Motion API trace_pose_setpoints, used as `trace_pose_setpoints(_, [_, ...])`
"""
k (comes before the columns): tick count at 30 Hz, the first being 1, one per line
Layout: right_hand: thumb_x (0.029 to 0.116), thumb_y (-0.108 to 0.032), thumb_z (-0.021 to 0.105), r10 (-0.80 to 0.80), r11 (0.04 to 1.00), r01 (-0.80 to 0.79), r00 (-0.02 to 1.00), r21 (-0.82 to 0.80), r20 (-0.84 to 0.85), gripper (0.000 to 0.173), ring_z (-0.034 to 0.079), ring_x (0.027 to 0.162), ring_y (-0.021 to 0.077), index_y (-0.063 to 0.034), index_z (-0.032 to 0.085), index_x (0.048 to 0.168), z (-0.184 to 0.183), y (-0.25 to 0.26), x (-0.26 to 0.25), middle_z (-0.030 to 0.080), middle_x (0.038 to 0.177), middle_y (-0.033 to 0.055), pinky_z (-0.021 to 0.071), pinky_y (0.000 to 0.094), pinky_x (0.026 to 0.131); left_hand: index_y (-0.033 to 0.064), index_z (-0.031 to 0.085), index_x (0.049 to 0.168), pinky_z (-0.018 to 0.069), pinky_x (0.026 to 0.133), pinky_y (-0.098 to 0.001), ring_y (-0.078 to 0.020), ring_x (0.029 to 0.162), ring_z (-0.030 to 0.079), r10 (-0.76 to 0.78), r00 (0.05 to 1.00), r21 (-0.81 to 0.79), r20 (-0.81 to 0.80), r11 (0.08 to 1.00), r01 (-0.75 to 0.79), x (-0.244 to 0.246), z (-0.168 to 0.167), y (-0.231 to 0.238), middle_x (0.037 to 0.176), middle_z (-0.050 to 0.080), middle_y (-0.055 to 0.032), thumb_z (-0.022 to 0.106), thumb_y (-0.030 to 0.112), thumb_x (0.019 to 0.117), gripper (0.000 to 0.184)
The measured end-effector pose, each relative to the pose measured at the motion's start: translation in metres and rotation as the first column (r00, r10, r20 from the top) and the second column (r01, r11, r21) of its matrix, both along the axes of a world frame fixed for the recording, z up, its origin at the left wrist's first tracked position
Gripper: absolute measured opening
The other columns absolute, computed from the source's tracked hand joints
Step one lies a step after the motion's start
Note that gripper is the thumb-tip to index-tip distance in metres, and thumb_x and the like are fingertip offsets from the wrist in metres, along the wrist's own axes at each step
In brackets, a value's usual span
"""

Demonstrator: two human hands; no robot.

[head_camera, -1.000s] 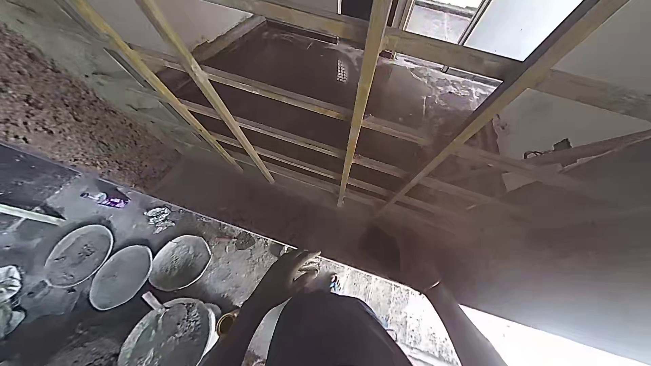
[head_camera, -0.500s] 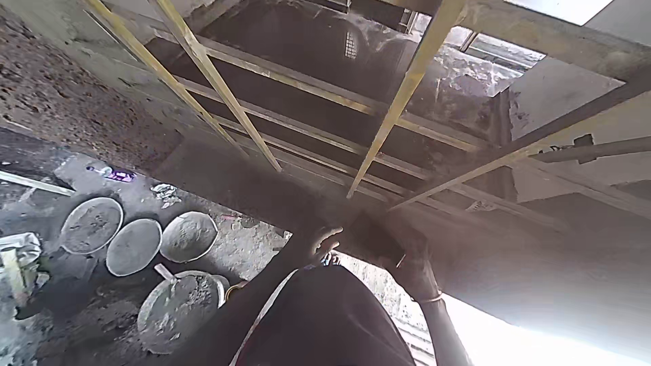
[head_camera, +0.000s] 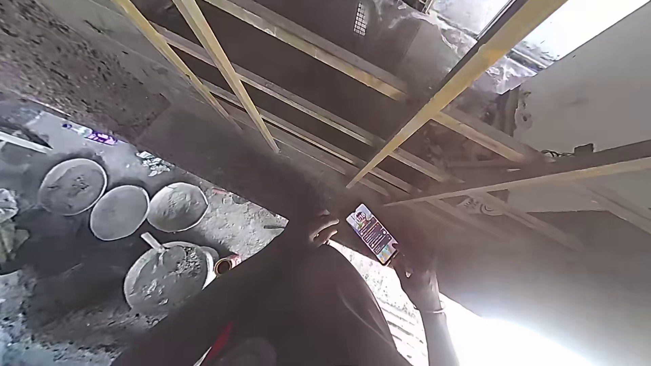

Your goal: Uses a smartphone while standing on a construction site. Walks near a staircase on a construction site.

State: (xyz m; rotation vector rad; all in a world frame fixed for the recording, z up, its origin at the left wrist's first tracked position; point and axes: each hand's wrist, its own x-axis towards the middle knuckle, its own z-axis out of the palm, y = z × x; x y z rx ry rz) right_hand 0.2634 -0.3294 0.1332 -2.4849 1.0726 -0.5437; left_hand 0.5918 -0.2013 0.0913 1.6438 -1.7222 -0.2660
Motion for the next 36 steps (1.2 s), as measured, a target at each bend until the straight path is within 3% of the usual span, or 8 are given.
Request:
trace_pose_setpoints(7, [0.0956,-0.045,0.058,0.069,0.997,-0.07,0.998,0.024,0.002,0.036,0.059,0.13,0.0281,-0.0214,0.078,0.113,0.006,-0.009,0.003,0.069,0.131,0.0076,0.0396,0.06,0.111,0.0218,0.076,0.115,0.056,0.093,-0.0349,-0.0118,0.103,0.069,0.025,0.999,-0.001,0.033,1.0,-0.025,-0.002,0.006,0.0,0.11,0.074,0.0,0.06,0.039,0.1003,0.028])
trace_pose_setpoints(12, [0.0952,-0.042,0.058,0.101,0.995,-0.102,0.994,-0.004,-0.041,0.032,0.061,0.126,0.0284,-0.0238,0.079,0.111,0.006,-0.014,-0.004,0.069,0.13,0.0077,0.0441,0.0586,0.106,0.023,0.075,0.116,0.0542,0.095,-0.036,-0.0135,0.106,0.067,-0.018,0.996,-0.014,0.09,1.0,0.019,0.001,-0.003,-0.002,0.111,0.073,0.0007,0.059,0.041,0.1006,0.029])
trace_pose_setpoints(18, [0.0964,-0.044,0.055,0.14,0.989,-0.141,0.99,-0.051,-0.028,0.034,0.065,0.115,0.0187,-0.025,0.08,0.108,0.009,-0.019,-0.005,0.075,0.114,-0.0014,0.0451,0.0518,0.103,0.0244,0.074,0.116,0.0535,0.095,-0.035,-0.0145,0.105,0.067,-0.042,0.987,-0.033,0.153,0.998,0.047,0.002,-0.006,-0.005,0.108,0.072,0.0003,0.058,0.043,0.1004,0.029])
trace_pose_setpoints(24, [0.0959,-0.042,0.055,0.175,0.983,-0.176,0.984,-0.047,-0.035,0.033,0.067,0.109,0.0205,-0.0257,0.081,0.107,0.008,-0.019,-0.003,0.076,0.108,-0.0007,0.048,0.0532,0.099,0.0247,0.074,0.117,0.0535,0.093,-0.0353,-0.0152,0.103,0.067,-0.043,0.988,-0.028,0.15,0.998,0.048,0.002,-0.003,-0.006,0.107,0.072,0.0,0.057,0.043,0.1005,0.03])
trace_pose_setpoints(28, [0.0958,-0.048,0.054,0.221,0.971,-0.23,0.967,-0.061,-0.124,0.037,0.066,0.116,0.0293,-0.0284,0.08,0.113,0.001,-0.019,0.017,0.073,0.121,0.0063,0.0458,0.0609,0.099,0.0262,0.074,0.117,0.0532,0.091,-0.0351,-0.0143,0.103,0.066,-0.04,0.985,-0.026,0.168,0.999,0.045,0.003,-0.005,-0.007,0.107,0.072,0.0013,0.056,0.044,0.1004,0.031])
trace_pose_setpoints(30, [0.0968,-0.059,0.048,0.203,0.971,-0.225,0.952,-0.075,-0.23,0.043,0.062,0.122,0.0317,-0.0403,0.073,0.125,-0.001,-0.019,0.031,0.069,0.131,0.005,0.0465,0.0611,0.098,0.0268,0.073,0.119,0.0529,0.093,-0.0355,-0.0144,0.106,0.065,-0.052,0.985,0.0,0.167,0.999,0.053,0.002,-0.005,-0.006,0.109,0.071,0.0015,0.055,0.045,0.1015,0.031])
trace_pose_setpoints(32, [0.0967,-0.064,0.043,0.186,0.974,-0.213,0.95,-0.083,-0.249,0.048,0.062,0.118,0.035,-0.0455,0.067,0.134,0.003,-0.019,0.044,0.069,0.13,0.0054,0.0468,0.0623,0.094,0.0266,0.073,0.12,0.0529,0.092,-0.0362,-0.0153,0.105,0.065,-0.061,0.985,0.005,0.16,0.998,0.061,0.003,-0.006,-0.006,0.109,0.071,0.0008,0.055,0.045,0.1014,0.032])
trace_pose_setpoints(36, [0.0976,-0.061,0.045,0.163,0.983,-0.168,0.984,-0.067,-0.075,0.047,0.062,0.121,0.0303,-0.0342,0.075,0.123,0.006,-0.015,0.04,0.07,0.127,0.0063,0.0454,0.0584,0.101,0.0271,0.073,0.12,0.0521,0.094,-0.0374,-0.0156,0.108,0.064,-0.061,0.986,0.026,0.154,0.998,0.057,0.003,-0.004,-0.006,0.111,0.071,0.0013,0.054,0.046,0.1012,0.032])
